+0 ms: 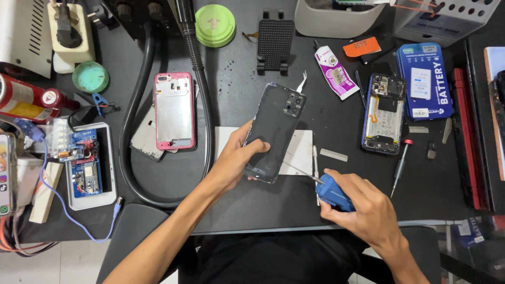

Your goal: The person uses a white plastic spudger and a blue electric screwdriver to pry and separate the back cover of a black smartphone. They repeatedly work along the edges and around the camera module to release the frame, then set the cover aside and briefly handle other disassembled phone parts on the workbench.

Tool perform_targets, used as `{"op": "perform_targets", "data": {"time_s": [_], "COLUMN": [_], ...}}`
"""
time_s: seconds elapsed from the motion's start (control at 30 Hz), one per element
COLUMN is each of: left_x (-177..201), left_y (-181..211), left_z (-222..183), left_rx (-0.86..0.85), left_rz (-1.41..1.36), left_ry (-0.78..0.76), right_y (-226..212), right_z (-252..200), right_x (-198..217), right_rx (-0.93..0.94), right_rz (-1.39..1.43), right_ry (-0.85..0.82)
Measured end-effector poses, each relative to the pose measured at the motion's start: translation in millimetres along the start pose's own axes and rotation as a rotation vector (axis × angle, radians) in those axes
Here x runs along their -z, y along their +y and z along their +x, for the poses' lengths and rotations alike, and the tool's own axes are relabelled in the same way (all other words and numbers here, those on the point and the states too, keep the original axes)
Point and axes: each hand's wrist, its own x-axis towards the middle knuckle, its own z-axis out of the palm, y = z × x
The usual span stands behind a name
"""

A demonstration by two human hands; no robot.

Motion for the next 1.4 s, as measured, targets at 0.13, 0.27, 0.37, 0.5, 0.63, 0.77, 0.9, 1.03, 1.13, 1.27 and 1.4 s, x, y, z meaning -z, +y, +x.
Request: {"op": "perform_targets", "data": {"time_s": [0.13, 0.27, 0.37, 0.5, 0.63, 0.77, 0.9, 1.03, 1.13, 1.27, 1.4], "left_x": [3, 8, 8, 8, 7, 6, 7, 7, 6, 5, 6], "left_y": [-2, -6, -7, -5, -4, -3, -3, -5, -6, -5, -6], "left_z": [2, 3, 2, 2, 1, 2, 2, 2, 1, -1, -1], "left_rx": [0.004, 0.004, 0.022, 0.024, 0.026, 0.015, 0.024, 0.031, 0.036, 0.052, 0.069], "left_rz": [-0.058, -0.081, -0.096, -0.100, -0.102, -0.116, -0.109, -0.112, -0.127, -0.112, -0.061], "left_ry": [-0.014, -0.044, -0.058, -0.069, -0.051, -0.055, -0.049, -0.076, -0.089, -0.116, -0.140], "right_y": [-3, -4, 0, 3, 5, 4, 4, 7, 8, 7, 8], "right_z": [0, -1, -1, -1, -2, -3, -2, -1, 0, -1, 2], "right_x": [0, -2, -1, 0, 0, 0, 0, 1, 1, 2, 3], "right_rx": [0.017, 0.026, -0.001, -0.010, 0.007, 0.023, 0.026, 0.012, -0.018, -0.060, -0.126], "right_rz": [-0.007, 0.005, 0.005, 0.001, 0.023, 0.020, 0.029, 0.037, 0.035, 0.037, 0.025], "right_ry": [-0.025, 0.003, 0.023, -0.011, -0.023, -0.031, -0.034, 0.000, 0.000, 0.043, 0.123]}}
